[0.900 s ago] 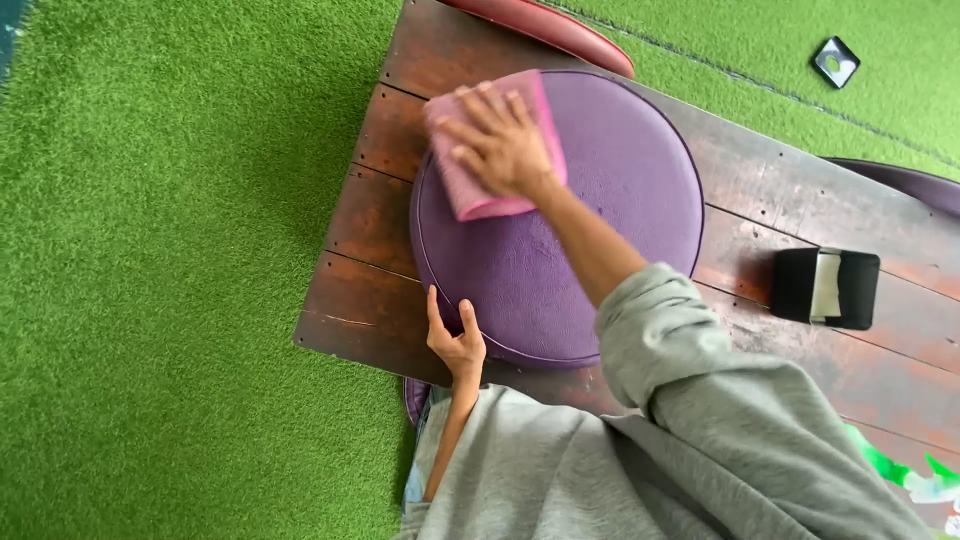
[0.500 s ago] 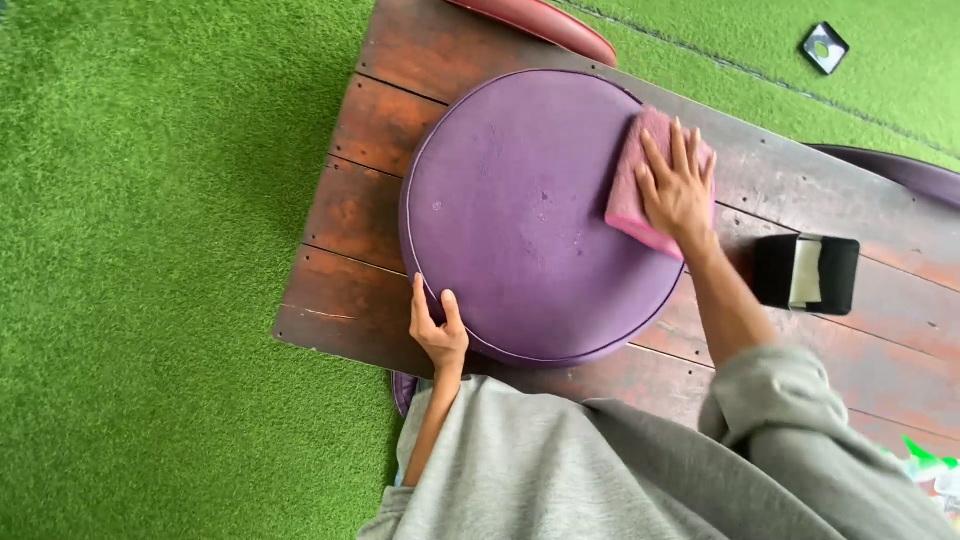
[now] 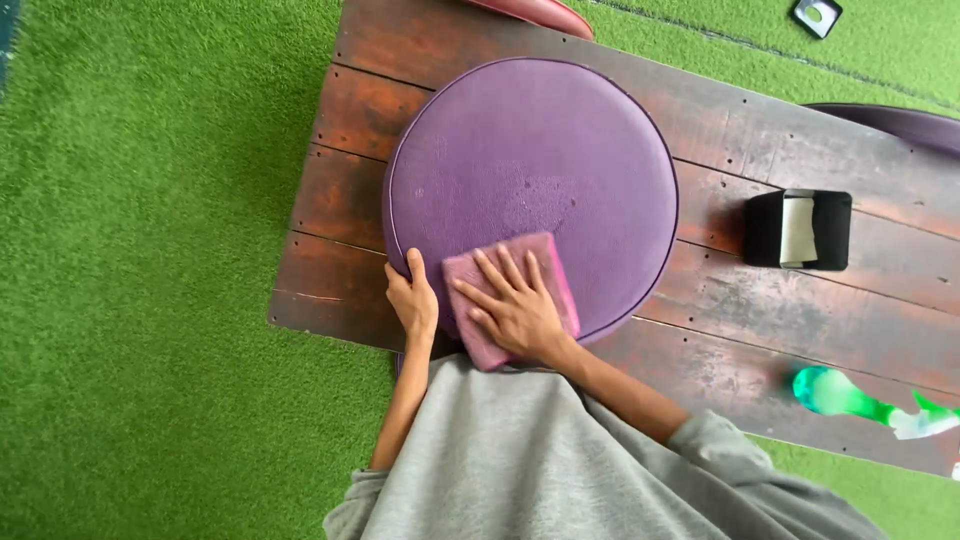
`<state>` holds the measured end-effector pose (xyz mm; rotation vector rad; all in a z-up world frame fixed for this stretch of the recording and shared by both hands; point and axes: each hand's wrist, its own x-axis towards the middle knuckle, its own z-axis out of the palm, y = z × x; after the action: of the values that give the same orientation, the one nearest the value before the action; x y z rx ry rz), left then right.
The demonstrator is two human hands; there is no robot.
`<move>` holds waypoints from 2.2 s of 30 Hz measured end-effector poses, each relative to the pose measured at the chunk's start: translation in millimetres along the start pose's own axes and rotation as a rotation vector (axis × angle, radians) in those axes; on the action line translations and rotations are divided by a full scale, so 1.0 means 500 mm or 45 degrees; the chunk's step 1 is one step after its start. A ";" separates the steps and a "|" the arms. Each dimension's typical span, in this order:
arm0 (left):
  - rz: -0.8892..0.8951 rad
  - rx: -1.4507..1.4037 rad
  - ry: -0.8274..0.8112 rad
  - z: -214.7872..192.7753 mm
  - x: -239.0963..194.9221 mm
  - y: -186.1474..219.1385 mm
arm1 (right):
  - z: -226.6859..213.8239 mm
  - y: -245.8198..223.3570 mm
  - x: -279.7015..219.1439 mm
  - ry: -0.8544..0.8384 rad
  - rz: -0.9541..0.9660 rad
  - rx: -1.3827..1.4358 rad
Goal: Cleaning round seat cushions and a wooden table using a spray bottle and a cloth in an outdoor seating area.
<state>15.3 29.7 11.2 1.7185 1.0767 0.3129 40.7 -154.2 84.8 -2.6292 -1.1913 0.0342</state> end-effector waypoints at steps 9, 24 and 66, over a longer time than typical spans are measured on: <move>0.137 0.267 0.115 0.004 -0.006 -0.028 | 0.003 0.232 0.213 0.250 0.261 -0.268; 0.260 0.472 0.113 0.024 0.017 -0.062 | 0.029 0.091 -0.104 0.001 0.283 -0.172; 0.476 0.409 0.205 0.033 0.025 -0.122 | 0.029 0.063 0.438 -0.266 0.381 -0.218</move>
<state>2.1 32.9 -51.8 2.2190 0.9518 0.5437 207.6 -8.0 81.4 -2.9951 -0.8802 0.2808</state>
